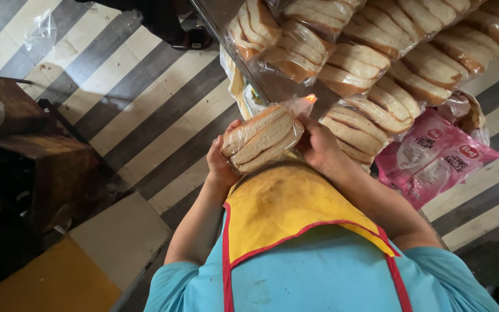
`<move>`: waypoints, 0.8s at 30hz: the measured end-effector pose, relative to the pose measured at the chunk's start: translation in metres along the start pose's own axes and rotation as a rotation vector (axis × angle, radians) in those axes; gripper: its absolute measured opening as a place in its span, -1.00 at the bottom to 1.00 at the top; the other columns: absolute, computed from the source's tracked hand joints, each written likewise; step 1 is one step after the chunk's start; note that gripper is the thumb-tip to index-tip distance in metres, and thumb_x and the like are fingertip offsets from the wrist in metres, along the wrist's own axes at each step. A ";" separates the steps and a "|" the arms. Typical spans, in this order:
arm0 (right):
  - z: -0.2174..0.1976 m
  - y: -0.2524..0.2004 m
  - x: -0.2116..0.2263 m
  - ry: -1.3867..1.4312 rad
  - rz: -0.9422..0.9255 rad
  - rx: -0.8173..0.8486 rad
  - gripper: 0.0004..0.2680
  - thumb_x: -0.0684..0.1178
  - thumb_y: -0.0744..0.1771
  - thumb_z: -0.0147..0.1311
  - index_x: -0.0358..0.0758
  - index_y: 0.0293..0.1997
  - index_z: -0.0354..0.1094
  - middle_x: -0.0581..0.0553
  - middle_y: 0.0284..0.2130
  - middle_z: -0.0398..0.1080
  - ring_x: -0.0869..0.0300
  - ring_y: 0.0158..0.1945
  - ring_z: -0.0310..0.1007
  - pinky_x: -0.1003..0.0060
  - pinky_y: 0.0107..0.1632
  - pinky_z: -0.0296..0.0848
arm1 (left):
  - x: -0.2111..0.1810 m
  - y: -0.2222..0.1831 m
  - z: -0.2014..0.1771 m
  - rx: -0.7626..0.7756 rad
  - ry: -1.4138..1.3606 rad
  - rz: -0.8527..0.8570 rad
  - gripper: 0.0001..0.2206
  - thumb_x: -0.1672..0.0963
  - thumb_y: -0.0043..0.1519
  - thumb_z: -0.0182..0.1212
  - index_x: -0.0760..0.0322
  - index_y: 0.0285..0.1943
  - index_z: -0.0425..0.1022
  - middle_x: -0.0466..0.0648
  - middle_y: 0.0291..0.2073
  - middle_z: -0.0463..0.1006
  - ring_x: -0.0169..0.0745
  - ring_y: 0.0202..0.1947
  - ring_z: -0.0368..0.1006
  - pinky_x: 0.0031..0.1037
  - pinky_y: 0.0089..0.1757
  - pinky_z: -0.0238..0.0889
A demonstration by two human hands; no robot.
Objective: The recorder uses a heat-sealing tool to seal individual plastic bags containing sliced bread.
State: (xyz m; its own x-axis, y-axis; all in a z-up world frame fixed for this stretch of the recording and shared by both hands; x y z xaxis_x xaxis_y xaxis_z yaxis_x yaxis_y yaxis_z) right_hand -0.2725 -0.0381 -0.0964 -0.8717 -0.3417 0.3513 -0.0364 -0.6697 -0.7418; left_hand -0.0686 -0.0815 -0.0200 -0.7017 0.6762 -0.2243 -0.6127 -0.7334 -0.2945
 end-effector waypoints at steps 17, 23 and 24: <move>-0.060 0.052 -0.016 -0.160 0.092 0.118 -0.78 0.00 0.40 0.10 -0.32 0.07 0.41 -0.13 -0.14 0.52 0.11 -0.10 0.51 0.13 0.00 0.50 | -0.009 -0.011 0.008 0.004 0.238 0.053 -0.36 0.14 0.04 0.33 0.15 0.36 0.22 0.13 0.23 0.39 0.17 0.25 0.35 0.04 0.17 0.32; 0.020 -0.002 0.004 -0.775 0.119 0.092 -0.72 0.03 0.37 0.06 -0.38 0.08 0.44 -0.25 -0.13 0.52 0.07 -0.15 0.50 0.05 -0.12 0.49 | -0.039 -0.009 0.029 0.344 0.450 0.149 -0.54 0.33 0.06 0.30 0.32 0.19 0.45 0.10 0.30 0.40 0.01 0.38 0.28 -0.23 0.32 0.19; 0.028 -0.010 0.006 -0.820 0.137 0.141 -0.72 0.03 0.37 0.06 -0.38 0.08 0.44 -0.25 -0.13 0.52 0.07 -0.15 0.50 0.05 -0.12 0.49 | -0.048 -0.007 0.029 0.321 0.459 0.214 -0.54 0.33 0.06 0.30 0.32 0.19 0.45 0.10 0.30 0.40 0.01 0.38 0.28 -0.23 0.32 0.19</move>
State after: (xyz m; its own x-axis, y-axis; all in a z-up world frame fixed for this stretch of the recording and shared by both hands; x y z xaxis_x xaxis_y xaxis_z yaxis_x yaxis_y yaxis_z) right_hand -0.2632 -0.0521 -0.0713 -0.2312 -0.7603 0.6071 0.1530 -0.6446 -0.7491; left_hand -0.0414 -0.1103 0.0195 -0.6368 0.4196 -0.6468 -0.6046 -0.7924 0.0811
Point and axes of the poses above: each hand's wrist, its own y-axis towards the middle knuckle, its own z-axis out of the palm, x = y × z, the point moved 10 cm from there along y, towards the middle knuckle
